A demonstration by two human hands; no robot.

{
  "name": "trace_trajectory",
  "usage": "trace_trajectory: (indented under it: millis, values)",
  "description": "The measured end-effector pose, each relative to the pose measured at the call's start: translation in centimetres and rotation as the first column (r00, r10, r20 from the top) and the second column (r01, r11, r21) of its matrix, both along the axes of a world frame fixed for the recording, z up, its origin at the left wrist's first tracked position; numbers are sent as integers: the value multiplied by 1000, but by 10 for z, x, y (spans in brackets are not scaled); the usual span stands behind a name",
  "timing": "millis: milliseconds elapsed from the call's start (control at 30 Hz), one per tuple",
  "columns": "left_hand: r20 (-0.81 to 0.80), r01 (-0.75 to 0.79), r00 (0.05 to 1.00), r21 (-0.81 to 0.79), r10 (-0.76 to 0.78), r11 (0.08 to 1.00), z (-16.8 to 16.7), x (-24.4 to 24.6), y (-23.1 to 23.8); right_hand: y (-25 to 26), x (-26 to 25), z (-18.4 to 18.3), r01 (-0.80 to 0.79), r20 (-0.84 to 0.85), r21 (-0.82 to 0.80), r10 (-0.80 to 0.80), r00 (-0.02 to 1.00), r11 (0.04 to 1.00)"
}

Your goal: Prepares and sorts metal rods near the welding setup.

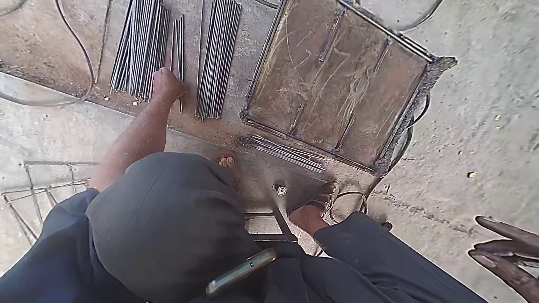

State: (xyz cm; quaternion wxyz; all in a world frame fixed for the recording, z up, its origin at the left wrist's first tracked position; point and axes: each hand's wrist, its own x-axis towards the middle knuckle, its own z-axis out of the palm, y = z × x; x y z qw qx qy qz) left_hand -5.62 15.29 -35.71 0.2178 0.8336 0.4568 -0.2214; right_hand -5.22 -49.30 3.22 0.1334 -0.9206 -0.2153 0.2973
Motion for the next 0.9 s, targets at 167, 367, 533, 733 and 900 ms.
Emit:
trace_trajectory:
  millis: [167,367,533,733,900]
  values:
    - [-24,-11,1000,9,11,1000,-1,1,-5,1,-2,1,7,1,4,-7,1000,1000]
    - [-24,36,999,15,-36,999,-3,1,-6,-3,-3,1,-7,-2,-6,7,1000,1000]
    - [-47,29,999,30,-27,999,-1,1,-9,1,-7,4,3,-26,-11,-3,1000,1000]
    - [-37,66,997,32,-65,997,0,-1,-15,1,-11,7,20,-24,-47,-21,999,999]
    - [-54,-25,998,-128,18,992,11,-3,3,-7,-15,9,31,-18,-32,-31,999,999]
